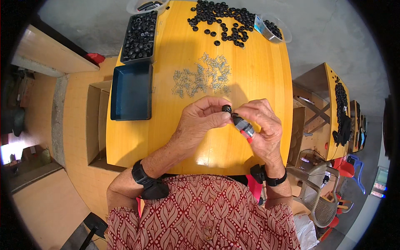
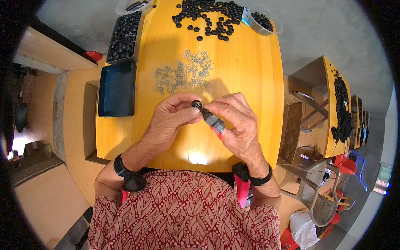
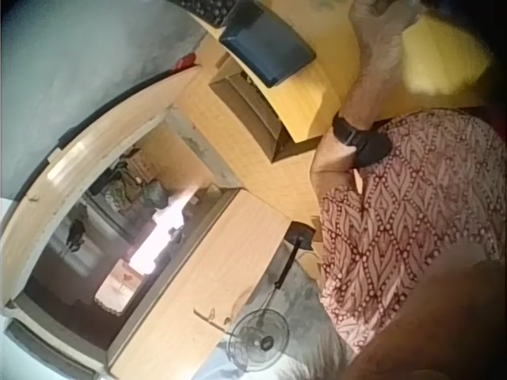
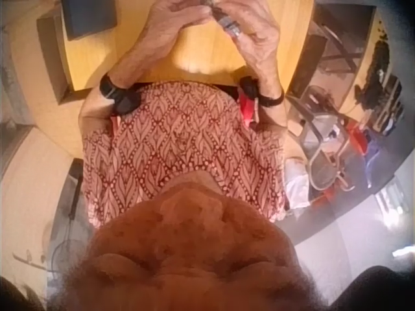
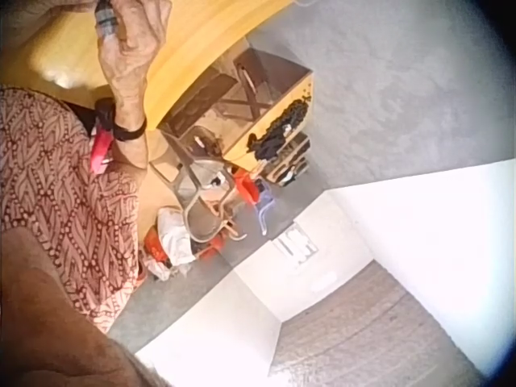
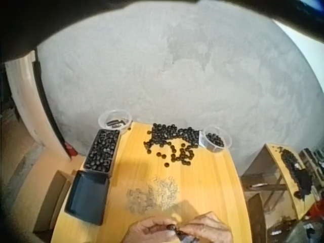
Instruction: The person assembles black plastic components by hand, joining plastic caps and plastic inserts together.
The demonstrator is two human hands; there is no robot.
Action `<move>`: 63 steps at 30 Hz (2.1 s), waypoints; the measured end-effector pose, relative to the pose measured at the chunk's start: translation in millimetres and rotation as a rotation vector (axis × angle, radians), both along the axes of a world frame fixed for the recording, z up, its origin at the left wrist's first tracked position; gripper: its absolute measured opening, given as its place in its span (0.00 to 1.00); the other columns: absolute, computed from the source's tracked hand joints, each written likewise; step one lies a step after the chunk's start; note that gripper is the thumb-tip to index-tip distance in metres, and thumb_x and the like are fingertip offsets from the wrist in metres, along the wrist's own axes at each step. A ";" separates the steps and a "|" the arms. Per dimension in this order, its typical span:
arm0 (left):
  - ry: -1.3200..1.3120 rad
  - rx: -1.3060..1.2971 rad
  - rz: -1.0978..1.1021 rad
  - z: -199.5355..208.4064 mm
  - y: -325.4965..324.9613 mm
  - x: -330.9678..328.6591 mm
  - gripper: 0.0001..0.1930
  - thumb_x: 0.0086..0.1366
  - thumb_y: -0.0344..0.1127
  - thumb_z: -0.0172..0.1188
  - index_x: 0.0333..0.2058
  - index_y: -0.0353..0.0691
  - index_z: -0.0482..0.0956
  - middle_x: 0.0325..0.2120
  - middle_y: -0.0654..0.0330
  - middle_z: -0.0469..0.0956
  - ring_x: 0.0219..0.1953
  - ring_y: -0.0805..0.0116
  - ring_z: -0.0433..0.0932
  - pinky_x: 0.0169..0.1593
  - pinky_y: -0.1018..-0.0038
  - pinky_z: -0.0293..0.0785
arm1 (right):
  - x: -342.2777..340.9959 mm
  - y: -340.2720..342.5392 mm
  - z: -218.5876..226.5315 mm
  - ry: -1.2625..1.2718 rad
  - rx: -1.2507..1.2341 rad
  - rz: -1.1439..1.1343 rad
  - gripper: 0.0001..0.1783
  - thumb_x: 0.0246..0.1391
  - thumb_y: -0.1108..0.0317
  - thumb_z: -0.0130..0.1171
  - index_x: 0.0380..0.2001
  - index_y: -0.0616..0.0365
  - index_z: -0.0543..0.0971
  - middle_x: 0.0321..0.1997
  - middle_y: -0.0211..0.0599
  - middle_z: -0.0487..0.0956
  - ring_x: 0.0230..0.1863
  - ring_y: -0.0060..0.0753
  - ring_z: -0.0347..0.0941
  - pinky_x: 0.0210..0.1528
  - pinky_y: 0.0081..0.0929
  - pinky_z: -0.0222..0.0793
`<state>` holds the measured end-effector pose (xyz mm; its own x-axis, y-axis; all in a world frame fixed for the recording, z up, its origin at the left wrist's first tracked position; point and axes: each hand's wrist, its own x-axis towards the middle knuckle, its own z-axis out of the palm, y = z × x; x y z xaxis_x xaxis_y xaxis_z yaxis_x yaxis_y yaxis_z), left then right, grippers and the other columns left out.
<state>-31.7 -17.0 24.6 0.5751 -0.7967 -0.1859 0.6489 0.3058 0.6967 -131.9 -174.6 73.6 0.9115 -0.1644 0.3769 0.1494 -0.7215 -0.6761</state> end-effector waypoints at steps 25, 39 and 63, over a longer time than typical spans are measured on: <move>0.014 -0.010 -0.080 -4.6 -0.1 -2.0 0.13 0.64 0.26 0.61 0.47 0.32 0.76 0.41 0.58 0.79 0.44 0.71 0.79 0.51 0.77 0.74 | 7.9 -14.3 9.1 0.027 -0.085 0.089 0.14 0.40 0.74 0.66 0.35 0.58 0.82 0.33 0.35 0.80 0.37 0.38 0.73 0.42 0.31 0.69; -0.051 0.024 -0.028 -13.1 -0.3 -2.4 0.13 0.62 0.24 0.61 0.46 0.34 0.77 0.38 0.59 0.80 0.43 0.72 0.79 0.51 0.76 0.76 | 11.9 -10.6 4.1 -0.003 -0.286 0.125 0.17 0.39 0.77 0.64 0.37 0.59 0.83 0.34 0.36 0.80 0.37 0.41 0.73 0.42 0.33 0.70; -0.074 0.094 -0.103 -23.6 1.7 6.1 0.10 0.65 0.31 0.61 0.43 0.34 0.78 0.37 0.61 0.80 0.41 0.76 0.77 0.45 0.79 0.75 | -0.8 5.9 -19.7 0.038 -0.178 -0.001 0.25 0.39 0.76 0.66 0.47 0.59 0.80 0.35 0.37 0.78 0.38 0.41 0.72 0.43 0.34 0.68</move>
<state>-25.7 -15.3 1.0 0.5059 -0.8333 -0.2229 0.6196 0.1712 0.7661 -132.8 -168.7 53.9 0.9257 -0.0989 0.3651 0.1254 -0.8303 -0.5430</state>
